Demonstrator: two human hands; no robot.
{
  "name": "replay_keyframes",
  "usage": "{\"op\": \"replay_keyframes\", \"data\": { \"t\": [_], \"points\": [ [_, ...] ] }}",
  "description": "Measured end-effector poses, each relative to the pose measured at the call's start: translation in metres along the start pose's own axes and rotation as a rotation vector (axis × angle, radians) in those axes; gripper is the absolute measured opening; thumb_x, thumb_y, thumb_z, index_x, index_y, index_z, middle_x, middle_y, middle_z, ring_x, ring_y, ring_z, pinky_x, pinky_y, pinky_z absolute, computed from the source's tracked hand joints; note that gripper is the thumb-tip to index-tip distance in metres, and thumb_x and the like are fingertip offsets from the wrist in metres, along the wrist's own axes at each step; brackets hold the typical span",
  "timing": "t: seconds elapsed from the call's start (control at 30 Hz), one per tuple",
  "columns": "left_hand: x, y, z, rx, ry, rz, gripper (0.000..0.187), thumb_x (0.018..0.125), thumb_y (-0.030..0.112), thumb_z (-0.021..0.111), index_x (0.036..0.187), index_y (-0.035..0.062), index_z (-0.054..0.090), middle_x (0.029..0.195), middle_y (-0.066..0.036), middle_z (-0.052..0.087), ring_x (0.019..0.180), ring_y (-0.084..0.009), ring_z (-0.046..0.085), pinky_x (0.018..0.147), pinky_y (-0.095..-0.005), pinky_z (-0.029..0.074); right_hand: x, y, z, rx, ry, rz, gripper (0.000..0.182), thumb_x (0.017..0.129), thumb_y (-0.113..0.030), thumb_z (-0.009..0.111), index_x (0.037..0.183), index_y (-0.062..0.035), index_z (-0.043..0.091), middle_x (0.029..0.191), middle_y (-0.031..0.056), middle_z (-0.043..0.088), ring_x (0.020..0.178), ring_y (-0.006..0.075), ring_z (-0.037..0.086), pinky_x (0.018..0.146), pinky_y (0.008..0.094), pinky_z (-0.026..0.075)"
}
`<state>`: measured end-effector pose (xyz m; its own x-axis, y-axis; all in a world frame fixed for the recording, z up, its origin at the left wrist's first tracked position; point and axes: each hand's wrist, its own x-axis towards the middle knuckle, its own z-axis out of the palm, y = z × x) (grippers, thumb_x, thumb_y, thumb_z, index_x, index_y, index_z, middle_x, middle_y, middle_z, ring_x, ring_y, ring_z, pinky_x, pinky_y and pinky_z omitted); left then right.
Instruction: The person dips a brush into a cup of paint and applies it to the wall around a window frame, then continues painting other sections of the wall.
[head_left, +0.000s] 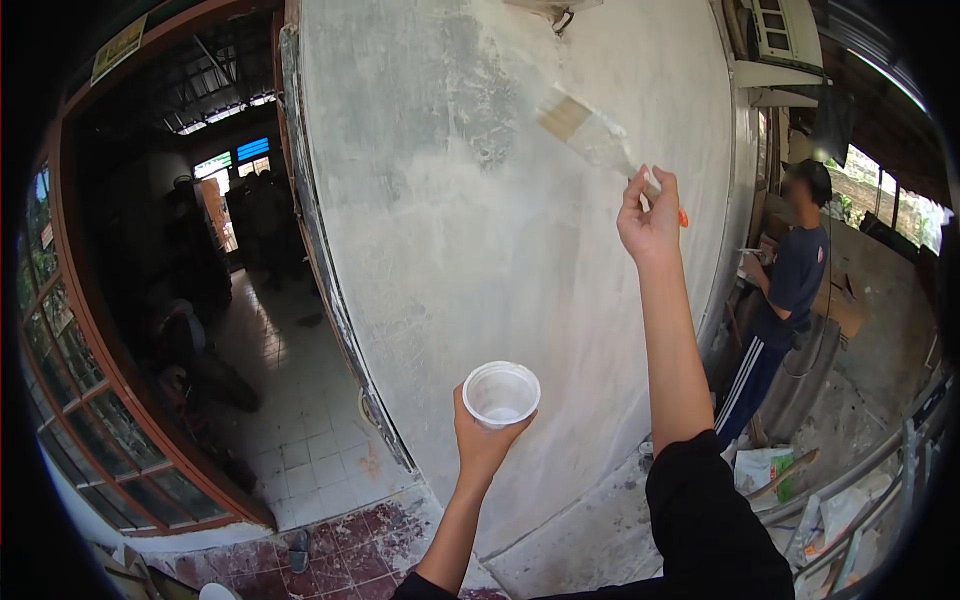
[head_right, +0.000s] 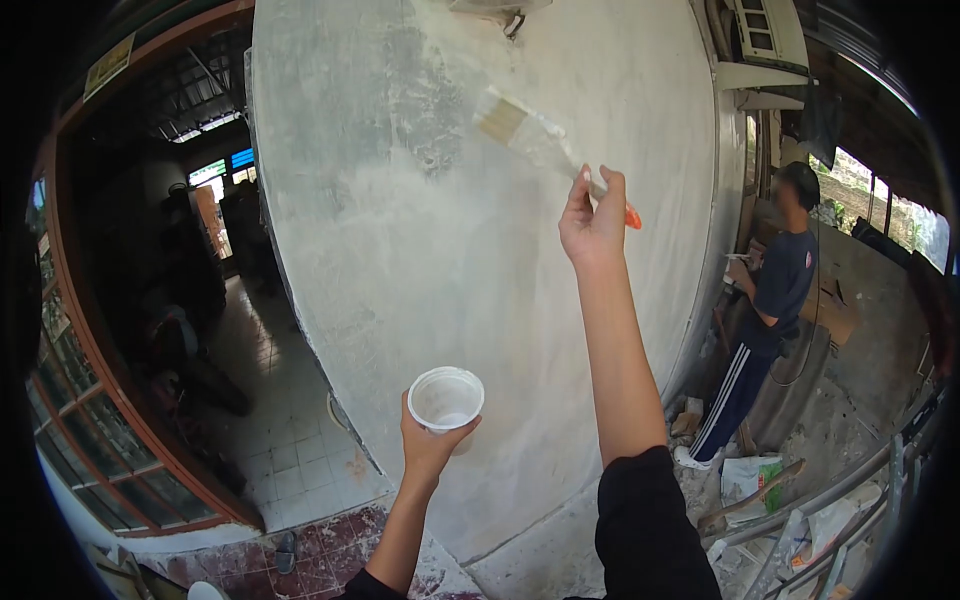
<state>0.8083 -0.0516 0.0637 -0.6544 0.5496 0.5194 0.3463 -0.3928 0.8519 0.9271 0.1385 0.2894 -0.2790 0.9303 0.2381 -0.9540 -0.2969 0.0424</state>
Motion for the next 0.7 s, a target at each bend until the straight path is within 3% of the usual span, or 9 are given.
{"op": "replay_keyframes", "data": {
  "t": [0.13,0.27,0.37,0.4,0.47,0.53,0.63,0.7],
  "points": [
    [-0.025,-0.005,-0.017,0.072,-0.001,-0.045,0.072,0.054,0.009,0.085,0.113,0.0048,0.043,0.109,-0.010,0.056,0.103,-0.0214,0.055,0.089,-0.0340,0.044,0.027,0.019,0.059,0.002,-0.189,-0.144,0.029,0.076,-0.005,0.061,0.088,0.0051,0.037,0.095,0.0139,0.046,0.079,0.0186,0.060,0.077,0.0221,0.057],
    [-0.048,-0.015,-0.038,0.089,-0.001,-0.116,0.074,0.054,0.011,0.086,0.112,0.0013,0.042,0.108,-0.013,0.056,0.101,-0.0227,0.057,0.087,-0.0339,0.046,0.028,0.049,0.085,-0.086,-0.290,-0.340,0.027,0.077,-0.005,0.060,0.084,0.0012,0.034,0.091,0.0129,0.047,0.076,0.0210,0.061,0.074,0.0247,0.058],
    [-0.059,-0.014,-0.053,0.123,0.009,-0.155,0.075,0.053,0.012,0.087,0.112,0.0014,0.041,0.106,-0.013,0.056,0.100,-0.0225,0.057,0.086,-0.0340,0.046,0.021,0.073,0.090,-0.202,-0.371,-0.560,0.024,0.076,-0.001,0.056,0.081,-0.0015,0.032,0.082,0.0115,0.050,0.064,0.0218,0.062,0.067,0.0275,0.057],
    [-0.063,-0.015,-0.059,0.134,0.014,-0.181,0.076,0.052,0.012,0.087,0.112,0.0014,0.041,0.106,-0.013,0.056,0.099,-0.0225,0.057,0.086,-0.0340,0.046,0.019,0.079,0.088,-0.200,-0.367,-0.561,0.024,0.076,-0.001,0.056,0.081,-0.0015,0.032,0.082,0.0115,0.050,0.064,0.0218,0.062,0.067,0.0275,0.057],
    [-0.069,-0.019,-0.071,0.121,0.032,-0.188,0.076,0.052,0.011,0.087,0.112,0.0015,0.041,0.106,-0.012,0.056,0.099,-0.0224,0.057,0.086,-0.0342,0.046,0.018,0.088,0.077,-0.418,-0.476,-0.756,0.022,0.077,0.000,0.056,0.077,-0.0010,0.034,0.086,0.0142,0.053,0.064,0.0211,0.063,0.063,0.0288,0.058],
    [-0.073,-0.019,-0.081,0.106,0.051,-0.193,0.077,0.051,0.011,0.087,0.112,0.0016,0.041,0.106,-0.012,0.056,0.100,-0.0224,0.057,0.086,-0.0343,0.046,0.016,0.090,0.062,-0.448,-0.477,-0.782,0.019,0.077,0.003,0.055,0.074,-0.0004,0.036,0.088,0.0165,0.056,0.061,0.0198,0.063,0.059,0.0293,0.058],
    [-0.081,-0.017,-0.095,0.129,0.088,-0.250,0.076,0.051,0.005,0.085,0.115,0.0054,0.043,0.108,-0.010,0.056,0.102,-0.0235,0.056,0.089,-0.0366,0.045,0.010,0.085,0.022,-0.633,-0.574,-0.910,0.017,0.076,0.006,0.054,0.073,-0.0001,0.039,0.079,0.0160,0.059,0.059,0.0186,0.063,0.054,0.0299,0.057],
    [-0.086,-0.018,-0.104,0.164,0.118,-0.291,0.076,0.051,0.005,0.084,0.115,0.0056,0.043,0.108,-0.010,0.056,0.102,-0.0232,0.056,0.089,-0.0369,0.045,-0.004,0.071,-0.009,-0.803,-0.527,-0.891,0.017,0.076,0.006,0.055,0.072,-0.0002,0.040,0.077,0.0153,0.060,0.058,0.0179,0.063,0.053,0.0297,0.056]
  ]
}}
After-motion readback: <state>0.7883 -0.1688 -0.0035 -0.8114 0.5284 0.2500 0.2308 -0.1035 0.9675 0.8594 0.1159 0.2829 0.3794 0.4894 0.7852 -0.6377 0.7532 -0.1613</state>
